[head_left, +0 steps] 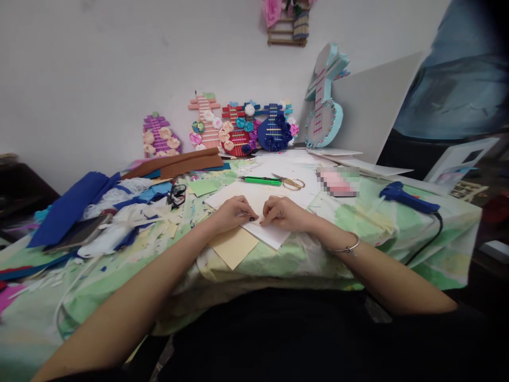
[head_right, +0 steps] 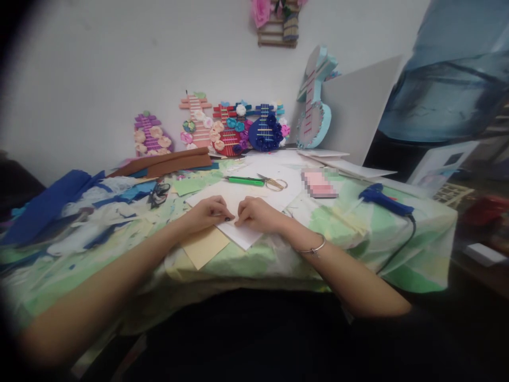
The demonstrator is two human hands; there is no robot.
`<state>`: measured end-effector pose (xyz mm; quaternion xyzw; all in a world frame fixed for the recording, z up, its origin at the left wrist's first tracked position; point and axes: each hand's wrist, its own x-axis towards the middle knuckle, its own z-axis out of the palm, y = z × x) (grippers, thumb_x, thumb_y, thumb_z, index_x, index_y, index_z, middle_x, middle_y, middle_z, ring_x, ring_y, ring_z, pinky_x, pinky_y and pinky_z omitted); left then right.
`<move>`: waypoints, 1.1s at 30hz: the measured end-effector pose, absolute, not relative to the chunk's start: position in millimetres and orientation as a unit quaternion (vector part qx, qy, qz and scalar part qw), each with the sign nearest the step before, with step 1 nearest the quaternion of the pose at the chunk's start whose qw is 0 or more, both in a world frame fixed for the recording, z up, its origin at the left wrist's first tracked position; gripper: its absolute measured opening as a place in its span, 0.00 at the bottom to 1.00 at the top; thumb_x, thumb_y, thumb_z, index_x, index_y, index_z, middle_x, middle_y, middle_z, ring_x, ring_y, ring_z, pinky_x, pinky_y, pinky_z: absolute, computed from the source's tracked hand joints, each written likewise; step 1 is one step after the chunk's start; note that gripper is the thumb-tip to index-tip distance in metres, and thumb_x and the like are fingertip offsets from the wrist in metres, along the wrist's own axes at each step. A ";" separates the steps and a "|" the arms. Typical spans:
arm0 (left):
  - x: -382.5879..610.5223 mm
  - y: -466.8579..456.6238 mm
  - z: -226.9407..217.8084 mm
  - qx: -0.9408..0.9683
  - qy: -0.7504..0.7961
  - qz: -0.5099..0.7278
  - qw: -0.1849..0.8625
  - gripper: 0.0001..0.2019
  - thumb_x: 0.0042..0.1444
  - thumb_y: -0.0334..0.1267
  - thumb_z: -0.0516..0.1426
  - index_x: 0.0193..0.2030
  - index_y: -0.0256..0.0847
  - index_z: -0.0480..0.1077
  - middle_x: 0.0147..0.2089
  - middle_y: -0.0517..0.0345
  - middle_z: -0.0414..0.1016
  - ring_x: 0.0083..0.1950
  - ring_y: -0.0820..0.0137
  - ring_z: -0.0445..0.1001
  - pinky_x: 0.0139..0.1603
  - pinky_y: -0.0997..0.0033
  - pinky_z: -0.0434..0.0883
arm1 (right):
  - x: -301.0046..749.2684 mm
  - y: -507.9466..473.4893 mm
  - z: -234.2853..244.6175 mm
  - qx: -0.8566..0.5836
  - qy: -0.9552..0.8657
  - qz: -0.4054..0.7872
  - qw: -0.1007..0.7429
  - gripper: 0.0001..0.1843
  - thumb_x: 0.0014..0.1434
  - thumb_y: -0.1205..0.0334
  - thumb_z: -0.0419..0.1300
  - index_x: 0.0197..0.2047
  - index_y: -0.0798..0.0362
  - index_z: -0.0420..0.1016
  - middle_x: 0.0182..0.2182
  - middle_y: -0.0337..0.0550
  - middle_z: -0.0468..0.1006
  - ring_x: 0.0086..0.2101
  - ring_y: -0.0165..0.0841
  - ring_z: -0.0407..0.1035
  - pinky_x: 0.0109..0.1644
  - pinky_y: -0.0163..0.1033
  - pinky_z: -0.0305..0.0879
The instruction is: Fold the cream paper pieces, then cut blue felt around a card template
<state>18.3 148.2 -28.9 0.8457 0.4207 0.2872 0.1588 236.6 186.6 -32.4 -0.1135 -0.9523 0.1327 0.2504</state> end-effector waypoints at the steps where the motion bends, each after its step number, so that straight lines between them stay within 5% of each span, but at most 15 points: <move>1: 18.3 148.2 -28.9 0.846 0.421 0.287 0.159 0.09 0.51 0.29 0.58 0.34 0.43 0.79 0.32 0.56 0.68 0.37 0.69 0.68 0.39 0.70 0.65 | 236.7 186.8 -32.1 -0.110 -0.951 0.144 0.250 0.20 0.46 0.81 0.55 0.32 0.51 0.83 0.30 0.42 0.77 0.33 0.32 0.67 0.40 0.37 0.62; 7: 18.7 147.2 -28.1 0.848 0.420 0.284 0.158 0.09 0.52 0.30 0.57 0.35 0.43 0.79 0.32 0.56 0.68 0.36 0.70 0.67 0.38 0.71 0.64 | 236.3 189.5 -31.0 -0.173 -0.923 0.145 0.313 0.24 0.45 0.82 0.51 0.32 0.50 0.83 0.30 0.41 0.77 0.33 0.31 0.67 0.40 0.36 0.61; 18: 18.7 147.5 -28.3 0.849 0.421 0.280 0.156 0.10 0.52 0.29 0.57 0.35 0.43 0.79 0.33 0.55 0.70 0.38 0.69 0.68 0.39 0.71 0.64 | 237.7 199.1 -35.2 -0.251 -0.925 0.048 0.281 0.17 0.47 0.79 0.56 0.30 0.53 0.84 0.26 0.47 0.78 0.31 0.36 0.65 0.37 0.39 0.60; 33: 17.0 149.4 -29.8 0.849 0.423 0.275 0.158 0.08 0.51 0.30 0.57 0.34 0.41 0.78 0.34 0.56 0.70 0.38 0.68 0.69 0.41 0.69 0.66 | 235.0 185.8 -33.1 -0.077 -0.955 0.122 0.260 0.26 0.46 0.81 0.50 0.42 0.53 0.80 0.38 0.46 0.78 0.38 0.33 0.69 0.45 0.39 0.65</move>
